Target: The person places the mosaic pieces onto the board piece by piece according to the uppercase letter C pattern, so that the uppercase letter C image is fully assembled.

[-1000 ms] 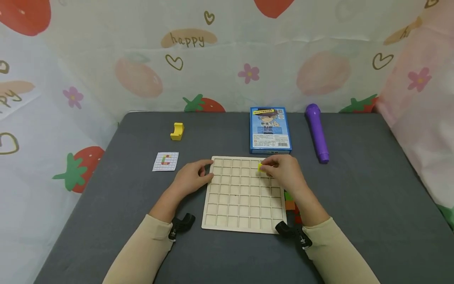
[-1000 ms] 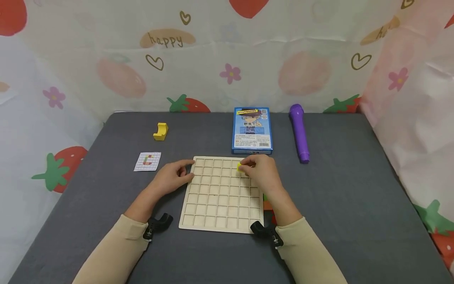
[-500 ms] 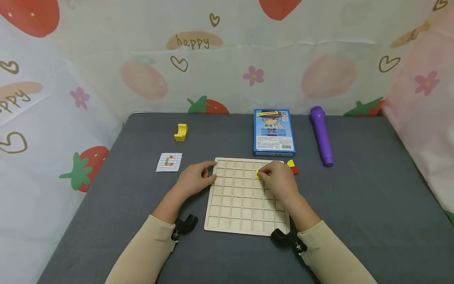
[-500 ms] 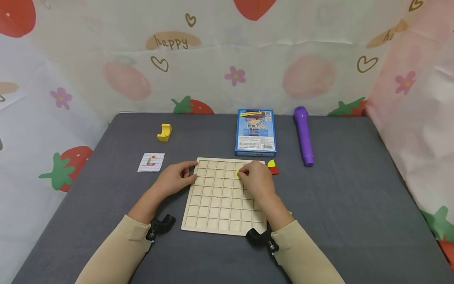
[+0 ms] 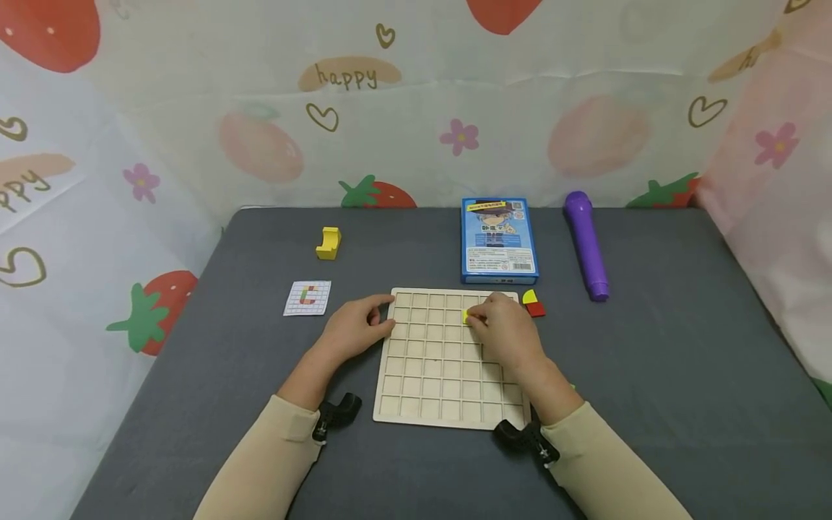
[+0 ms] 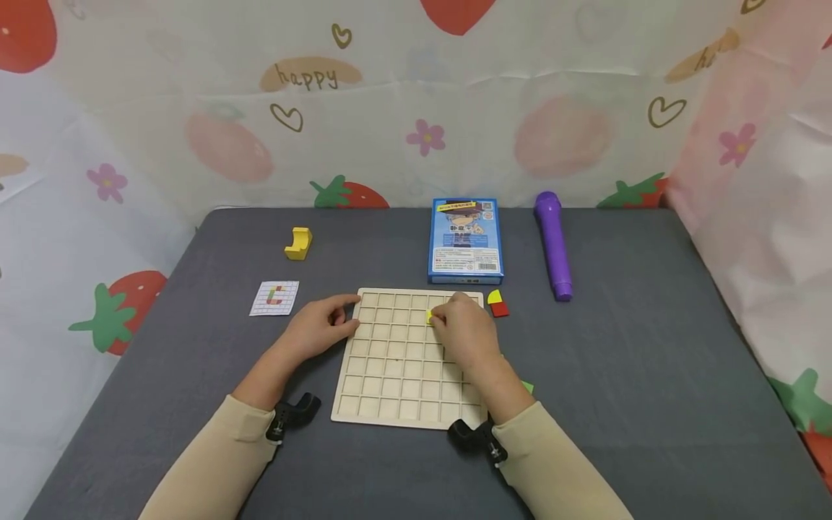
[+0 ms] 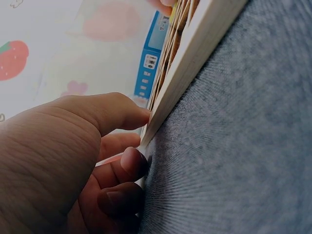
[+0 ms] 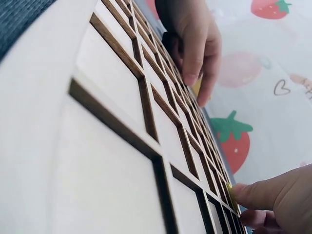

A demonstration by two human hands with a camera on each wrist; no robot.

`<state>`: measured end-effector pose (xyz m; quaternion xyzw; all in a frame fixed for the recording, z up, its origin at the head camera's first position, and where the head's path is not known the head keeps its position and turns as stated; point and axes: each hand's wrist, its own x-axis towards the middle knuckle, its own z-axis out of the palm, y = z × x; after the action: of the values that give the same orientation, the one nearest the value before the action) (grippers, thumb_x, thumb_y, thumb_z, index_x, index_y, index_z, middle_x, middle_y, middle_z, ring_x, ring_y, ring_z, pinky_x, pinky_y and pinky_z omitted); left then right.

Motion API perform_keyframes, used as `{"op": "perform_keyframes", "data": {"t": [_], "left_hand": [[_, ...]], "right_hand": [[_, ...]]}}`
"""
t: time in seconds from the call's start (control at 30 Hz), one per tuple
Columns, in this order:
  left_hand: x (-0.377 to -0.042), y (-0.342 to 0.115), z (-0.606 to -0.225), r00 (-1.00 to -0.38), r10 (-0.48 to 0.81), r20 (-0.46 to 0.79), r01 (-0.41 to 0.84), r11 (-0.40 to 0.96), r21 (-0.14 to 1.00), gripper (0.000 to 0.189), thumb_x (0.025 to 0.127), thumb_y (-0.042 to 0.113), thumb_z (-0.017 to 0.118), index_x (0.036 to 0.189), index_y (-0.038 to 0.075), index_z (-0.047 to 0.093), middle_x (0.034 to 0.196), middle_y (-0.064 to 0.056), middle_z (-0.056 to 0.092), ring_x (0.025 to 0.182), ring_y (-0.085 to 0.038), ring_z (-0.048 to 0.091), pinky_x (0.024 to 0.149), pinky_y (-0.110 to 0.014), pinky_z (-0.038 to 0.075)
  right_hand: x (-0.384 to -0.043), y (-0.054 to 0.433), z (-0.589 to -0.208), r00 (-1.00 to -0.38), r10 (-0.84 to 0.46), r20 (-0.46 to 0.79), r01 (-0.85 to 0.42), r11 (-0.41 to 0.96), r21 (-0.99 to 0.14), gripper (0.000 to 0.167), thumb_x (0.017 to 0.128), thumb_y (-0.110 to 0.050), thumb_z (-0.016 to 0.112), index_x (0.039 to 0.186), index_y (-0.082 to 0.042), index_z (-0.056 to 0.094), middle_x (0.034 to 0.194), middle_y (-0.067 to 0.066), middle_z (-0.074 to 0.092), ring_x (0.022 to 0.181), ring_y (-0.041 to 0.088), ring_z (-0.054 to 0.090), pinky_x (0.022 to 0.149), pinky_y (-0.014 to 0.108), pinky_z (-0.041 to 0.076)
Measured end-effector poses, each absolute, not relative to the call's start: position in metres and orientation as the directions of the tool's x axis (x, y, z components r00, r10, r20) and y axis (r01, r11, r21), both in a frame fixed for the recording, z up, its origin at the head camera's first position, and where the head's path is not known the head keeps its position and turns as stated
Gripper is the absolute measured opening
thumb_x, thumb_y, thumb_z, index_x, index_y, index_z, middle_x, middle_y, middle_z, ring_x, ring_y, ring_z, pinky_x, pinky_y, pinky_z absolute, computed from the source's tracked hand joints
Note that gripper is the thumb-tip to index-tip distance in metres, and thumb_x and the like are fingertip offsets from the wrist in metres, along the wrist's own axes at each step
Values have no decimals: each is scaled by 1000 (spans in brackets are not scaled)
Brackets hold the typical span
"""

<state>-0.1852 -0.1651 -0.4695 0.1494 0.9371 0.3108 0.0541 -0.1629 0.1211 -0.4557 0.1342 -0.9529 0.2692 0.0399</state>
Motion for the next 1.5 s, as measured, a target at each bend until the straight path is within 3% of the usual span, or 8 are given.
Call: {"op": "perform_keyframes", "data": {"t": [0.23, 0.4, 0.73, 1.0, 1.27, 1.5], "left_hand": [[-185, -165, -471, -951, 310, -4, 246, 761, 601, 46, 97, 28, 69, 140, 12, 63, 69, 3, 53, 58, -14, 46, 59, -33, 36], [-185, -164, -470, -943, 332, 3, 272, 770, 577, 48, 97, 27, 68, 142, 9, 63, 67, 3, 53, 56, -13, 45, 56, -32, 35], [-184, -160, -467, -905, 424, 39, 386, 778, 496, 43, 96, 21, 69, 135, 2, 67, 70, 7, 56, 58, -9, 46, 58, -30, 38], [-185, -161, -467, -911, 410, 46, 369, 759, 537, 43, 95, 18, 70, 134, 2, 68, 68, 7, 56, 56, -9, 46, 57, -29, 38], [-184, -162, -465, -915, 402, 32, 348, 746, 568, 44, 94, 18, 69, 135, 1, 67, 66, 7, 57, 55, -9, 45, 56, -29, 37], [-184, -162, -464, -916, 400, 37, 347, 739, 578, 43, 94, 16, 69, 133, 1, 68, 67, 7, 58, 55, -9, 46, 56, -28, 37]], "right_hand": [[-163, 135, -437, -976, -186, 115, -219, 803, -554, 32, 97, -23, 73, 123, -5, 75, 100, 10, 67, 84, 26, 64, 71, 42, 53], [-167, 161, -424, -991, -109, 74, -132, 823, -552, 34, 99, -22, 69, 127, -2, 72, 102, 14, 67, 81, 28, 60, 68, 43, 50], [-175, 199, -428, -994, 71, -81, 101, 876, -472, 48, 95, -28, 74, 131, 2, 66, 115, 22, 68, 100, 37, 65, 78, 52, 53], [-180, 197, -441, -994, 49, -100, 87, 904, -419, 57, 93, -33, 75, 135, 3, 63, 116, 25, 61, 100, 37, 61, 80, 52, 52], [-180, 200, -437, -983, 117, -143, 167, 893, -417, 33, 90, -28, 79, 105, 1, 76, 101, 18, 72, 81, 31, 65, 67, 46, 52], [-176, 198, -427, -995, 98, -23, 96, 868, -486, 31, 90, -25, 73, 107, 0, 71, 99, 17, 68, 78, 30, 61, 64, 45, 49]]}}
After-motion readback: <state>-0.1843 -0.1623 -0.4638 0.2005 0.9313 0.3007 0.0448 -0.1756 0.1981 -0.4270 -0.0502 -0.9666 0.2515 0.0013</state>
